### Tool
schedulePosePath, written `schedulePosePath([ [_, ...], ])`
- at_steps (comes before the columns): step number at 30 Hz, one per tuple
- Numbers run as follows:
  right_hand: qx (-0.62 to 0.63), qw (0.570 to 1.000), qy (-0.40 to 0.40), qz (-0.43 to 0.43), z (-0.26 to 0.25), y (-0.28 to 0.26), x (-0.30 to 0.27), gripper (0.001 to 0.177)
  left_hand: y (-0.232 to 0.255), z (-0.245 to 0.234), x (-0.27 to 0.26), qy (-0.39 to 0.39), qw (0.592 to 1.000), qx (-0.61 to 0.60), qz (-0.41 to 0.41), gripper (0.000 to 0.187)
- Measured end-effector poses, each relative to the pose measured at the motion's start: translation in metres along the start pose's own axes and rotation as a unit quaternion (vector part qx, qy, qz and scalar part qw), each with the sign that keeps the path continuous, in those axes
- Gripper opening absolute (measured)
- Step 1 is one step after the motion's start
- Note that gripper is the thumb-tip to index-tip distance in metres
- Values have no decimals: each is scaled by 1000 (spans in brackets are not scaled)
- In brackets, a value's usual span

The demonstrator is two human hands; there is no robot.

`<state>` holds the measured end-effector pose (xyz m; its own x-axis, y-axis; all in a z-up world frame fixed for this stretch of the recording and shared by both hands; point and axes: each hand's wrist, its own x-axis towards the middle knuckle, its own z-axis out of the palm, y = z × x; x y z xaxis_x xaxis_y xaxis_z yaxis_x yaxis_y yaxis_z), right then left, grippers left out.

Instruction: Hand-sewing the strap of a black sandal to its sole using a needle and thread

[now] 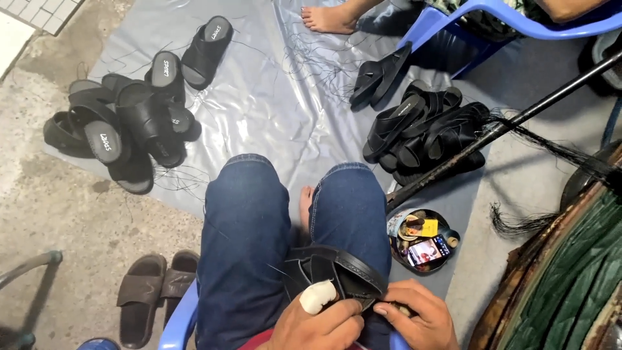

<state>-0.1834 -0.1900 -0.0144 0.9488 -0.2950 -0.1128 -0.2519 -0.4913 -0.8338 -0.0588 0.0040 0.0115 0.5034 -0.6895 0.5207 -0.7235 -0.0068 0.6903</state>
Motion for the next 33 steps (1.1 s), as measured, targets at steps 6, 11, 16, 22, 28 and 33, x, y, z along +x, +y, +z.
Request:
schedulePosePath([
  [6, 8, 1000, -25, 5, -5, 7, 5, 13, -3, 6, 2, -15, 999, -32, -5, 4],
  [11, 4, 999, -32, -1, -6, 4, 9, 14, -3, 3, 8, -10, 1000, -21, -4, 3],
  [16, -3, 999, -36, -31, -7, 2, 14, 15, -4, 5, 4, -11, 1000, -15, -14, 3],
  [22, 42, 990, -64, -121, -9, -7, 29, 16, -4, 4, 1, -17, 999, -23, -18, 4],
  [28, 21, 987, -82, -135, -11, -17, 37, 15, -7, -1, 3, -1, 1000, -20, -22, 4],
  [33, -131, 988, -22, -84, -4, -60, 43, 17, -27, -22, 18, -10, 987, -119, -111, 18],
])
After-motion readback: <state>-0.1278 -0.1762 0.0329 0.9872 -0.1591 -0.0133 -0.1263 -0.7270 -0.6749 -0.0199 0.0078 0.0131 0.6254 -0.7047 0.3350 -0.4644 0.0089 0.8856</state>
